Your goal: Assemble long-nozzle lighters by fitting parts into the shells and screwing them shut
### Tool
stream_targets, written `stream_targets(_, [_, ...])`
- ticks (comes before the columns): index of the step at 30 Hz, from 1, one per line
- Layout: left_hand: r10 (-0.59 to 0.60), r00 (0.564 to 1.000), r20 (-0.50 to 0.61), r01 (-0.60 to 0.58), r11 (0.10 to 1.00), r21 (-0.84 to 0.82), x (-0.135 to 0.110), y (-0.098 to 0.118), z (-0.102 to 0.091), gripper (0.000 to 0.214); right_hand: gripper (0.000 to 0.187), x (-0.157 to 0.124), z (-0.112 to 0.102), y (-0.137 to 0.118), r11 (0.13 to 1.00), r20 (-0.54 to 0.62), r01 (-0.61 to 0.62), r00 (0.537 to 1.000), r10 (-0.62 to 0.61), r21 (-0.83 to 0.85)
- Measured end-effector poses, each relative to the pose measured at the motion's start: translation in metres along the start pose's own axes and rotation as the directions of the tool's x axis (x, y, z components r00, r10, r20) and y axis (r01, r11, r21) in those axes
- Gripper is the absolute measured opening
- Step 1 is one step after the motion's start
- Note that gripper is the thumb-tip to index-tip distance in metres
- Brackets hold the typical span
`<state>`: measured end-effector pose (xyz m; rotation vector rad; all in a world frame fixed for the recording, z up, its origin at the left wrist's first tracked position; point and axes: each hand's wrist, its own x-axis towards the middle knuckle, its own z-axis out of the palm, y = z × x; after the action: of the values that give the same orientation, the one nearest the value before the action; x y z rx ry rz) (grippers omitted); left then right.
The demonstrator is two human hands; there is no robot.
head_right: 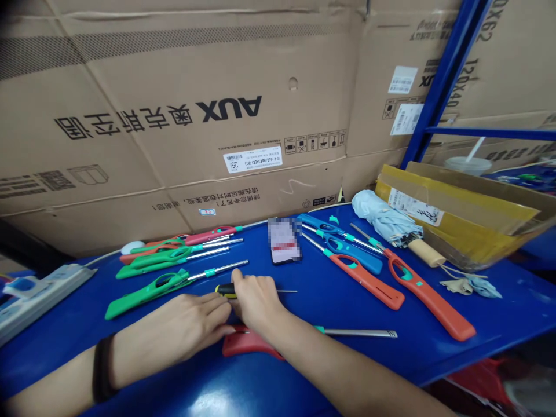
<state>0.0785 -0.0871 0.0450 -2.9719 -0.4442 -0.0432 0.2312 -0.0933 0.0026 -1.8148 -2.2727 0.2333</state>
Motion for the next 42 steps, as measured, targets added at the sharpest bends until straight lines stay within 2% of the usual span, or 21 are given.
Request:
stream_targets(4, [-0.172, 0.985, 0.022, 0.173, 0.978, -0.113, -0.028, -0.017, -0.002, 0.032, 0.016, 0.003, -0.018, 0.013, 0.997, -0.138, -0.074, 0.988, 0.075, 0.011])
stream_targets(7, [-0.195, 0.981, -0.022, 0.183, 0.951, -0.251, -0.052, -0.027, 0.005, 0.022, 0.023, 0.010, -0.031, 0.034, 0.989, -0.196, -0.150, 0.969, 0.150, 0.014])
stream_targets(10, [-0.237, 0.969, -0.066, 0.200, 0.917, -0.345, -0.070, -0.033, 0.016, 0.014, 0.030, 0.016, -0.037, 0.059, 0.974, -0.196, -0.227, 0.955, 0.223, 0.001])
stream_targets(13, [-0.260, 0.961, -0.093, 0.201, 0.890, -0.409, -0.081, -0.037, 0.027, 0.012, 0.030, 0.019, -0.037, 0.078, 0.964, -0.180, -0.265, 0.950, 0.256, -0.023])
stream_targets(17, [-0.272, 0.950, -0.154, 0.180, 0.879, -0.441, -0.086, -0.038, 0.035, 0.015, 0.027, 0.023, -0.035, 0.089, 0.954, -0.194, -0.296, 0.940, 0.281, -0.052])
stream_targets(21, [-0.263, 0.946, -0.188, 0.166, 0.895, -0.413, -0.087, -0.035, 0.036, 0.019, 0.023, 0.026, -0.034, 0.088, 0.957, -0.246, -0.283, 0.934, 0.260, -0.062])
stream_targets(26, [-0.270, 0.942, -0.198, 0.175, 0.901, -0.397, -0.090, -0.036, 0.038, 0.021, 0.014, 0.021, -0.040, 0.078, 0.984, -0.365, -0.178, 0.918, 0.156, -0.027])
stream_targets(29, [-0.293, 0.911, -0.292, 0.167, 0.907, -0.387, -0.088, -0.032, 0.034, 0.023, 0.007, 0.015, -0.044, 0.070, 0.996, -0.410, -0.091, 0.908, 0.083, 0.001])
stream_targets(32, [-0.317, 0.863, -0.393, 0.160, 0.910, -0.383, -0.079, -0.018, 0.029, 0.022, 0.004, 0.009, -0.046, 0.065, 0.999, -0.433, -0.025, 0.901, 0.032, 0.021])
stream_targets(34, [-0.311, 0.876, -0.370, 0.156, 0.907, -0.392, -0.068, -0.005, 0.028, 0.020, 0.009, 0.007, -0.046, 0.063, 0.999, -0.441, -0.005, 0.897, 0.018, 0.031])
stream_targets(35, [-0.292, 0.895, -0.337, 0.146, 0.906, -0.397, -0.063, 0.002, 0.029, 0.020, 0.012, 0.007, -0.045, 0.062, 0.999, -0.442, 0.001, 0.897, 0.015, 0.038])
stream_targets(37, [-0.255, 0.927, -0.276, 0.122, 0.899, -0.420, -0.050, 0.014, 0.032, 0.030, 0.015, 0.006, -0.046, 0.062, 0.998, -0.432, 0.022, 0.902, 0.005, 0.059])
stream_targets(39, [-0.270, 0.928, -0.258, 0.127, 0.878, -0.462, -0.037, 0.024, 0.037, 0.040, 0.011, 0.005, -0.051, 0.061, 0.994, -0.405, 0.060, 0.914, -0.018, 0.090])
stream_targets(42, [-0.372, 0.895, -0.246, 0.203, 0.831, -0.518, -0.015, 0.038, 0.041, 0.045, 0.030, -0.003, -0.063, 0.057, 0.979, -0.403, 0.131, 0.913, -0.059, 0.154])
